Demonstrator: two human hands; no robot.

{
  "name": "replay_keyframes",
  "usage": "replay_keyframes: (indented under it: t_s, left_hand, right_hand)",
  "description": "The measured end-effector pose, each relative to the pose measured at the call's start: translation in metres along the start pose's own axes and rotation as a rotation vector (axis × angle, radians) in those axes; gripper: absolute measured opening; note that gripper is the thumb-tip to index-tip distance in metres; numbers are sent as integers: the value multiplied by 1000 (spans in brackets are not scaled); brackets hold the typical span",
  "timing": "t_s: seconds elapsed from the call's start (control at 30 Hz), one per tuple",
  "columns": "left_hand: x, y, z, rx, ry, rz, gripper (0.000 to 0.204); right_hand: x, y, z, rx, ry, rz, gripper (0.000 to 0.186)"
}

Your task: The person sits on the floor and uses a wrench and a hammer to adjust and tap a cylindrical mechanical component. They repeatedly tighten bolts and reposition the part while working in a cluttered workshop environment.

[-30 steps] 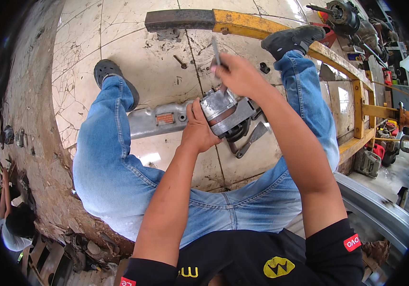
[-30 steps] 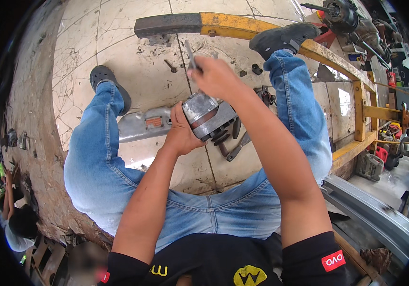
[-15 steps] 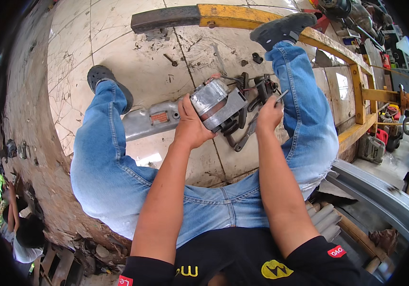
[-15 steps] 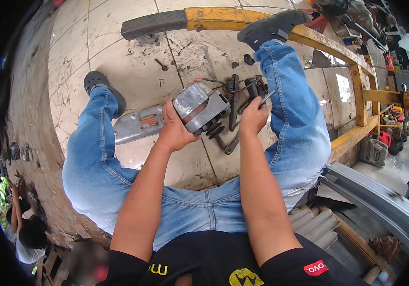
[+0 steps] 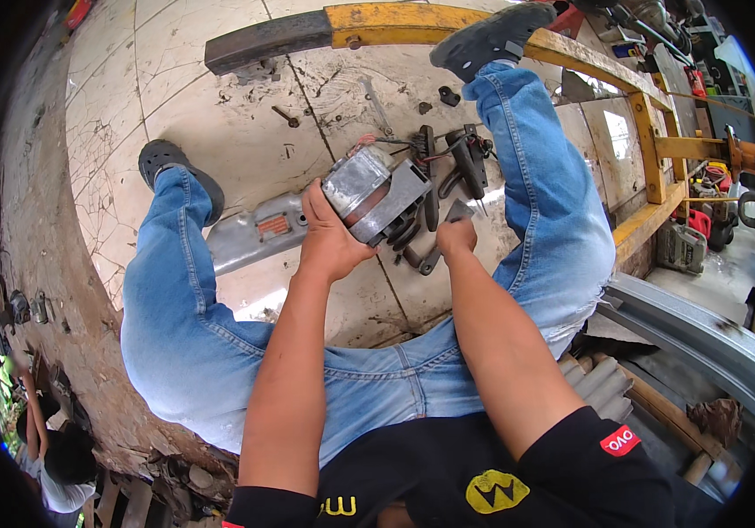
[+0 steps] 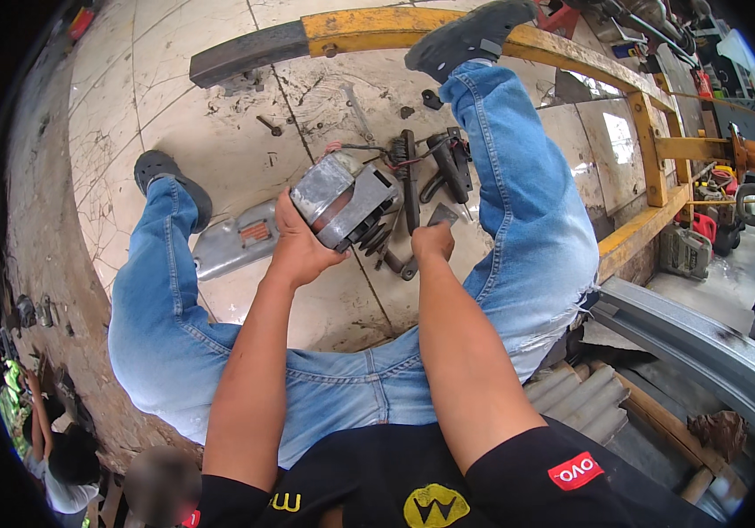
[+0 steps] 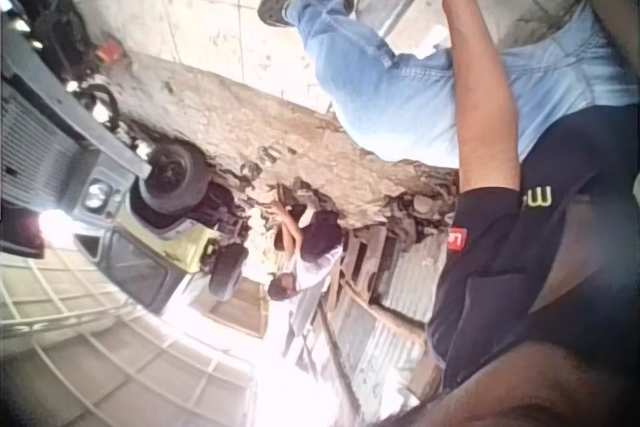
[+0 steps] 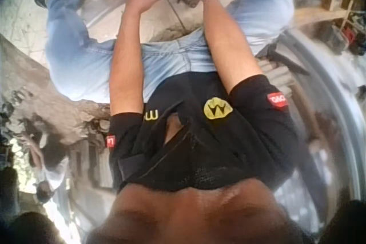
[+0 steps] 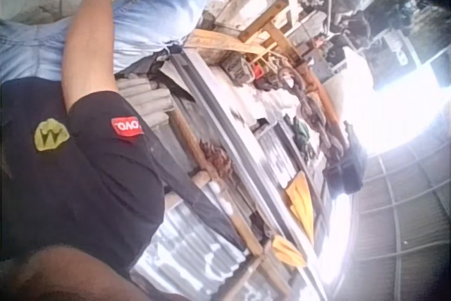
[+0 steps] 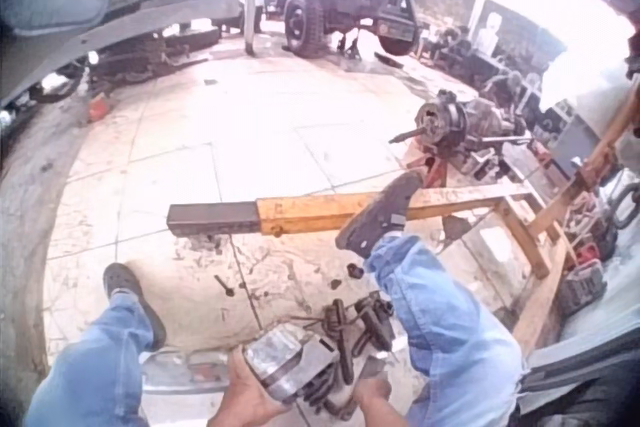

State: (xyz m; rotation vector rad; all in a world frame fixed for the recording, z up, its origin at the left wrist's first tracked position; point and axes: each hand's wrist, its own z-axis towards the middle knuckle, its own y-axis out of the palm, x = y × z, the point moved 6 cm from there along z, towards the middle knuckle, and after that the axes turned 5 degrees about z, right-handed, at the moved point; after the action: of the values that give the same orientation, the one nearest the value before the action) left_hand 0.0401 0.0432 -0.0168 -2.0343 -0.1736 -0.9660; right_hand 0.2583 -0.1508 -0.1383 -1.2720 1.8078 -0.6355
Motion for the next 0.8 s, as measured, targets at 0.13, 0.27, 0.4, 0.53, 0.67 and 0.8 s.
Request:
replay_keyframes:
  t_s: [0.13,0.27,0.4,0.53,0.67,0.8]
  left_hand:
    - [-2,0,-1,46,12,49,141]
    - [-1,0,-1,14,11,-6,140]
    - [-5,-2,-2,22,1,-11,139]
    - [-4,4,2,32,48,10,141]
    - [-11,6,3,15,7,16,144]
    - [-9,4,2,14,-38,13,145]
  right_hand:
    - [18,11,8,-17,299,0,62]
    - [21,30,6,-127,382,-70,70]
    - [15,28,-1,-78,295,-69,67]
    - [7,8,14,65,205,145,61]
    - [-62,-27,-44,43,122,503,60]
    - [-113,-59,-108,-62,-395,507,57]
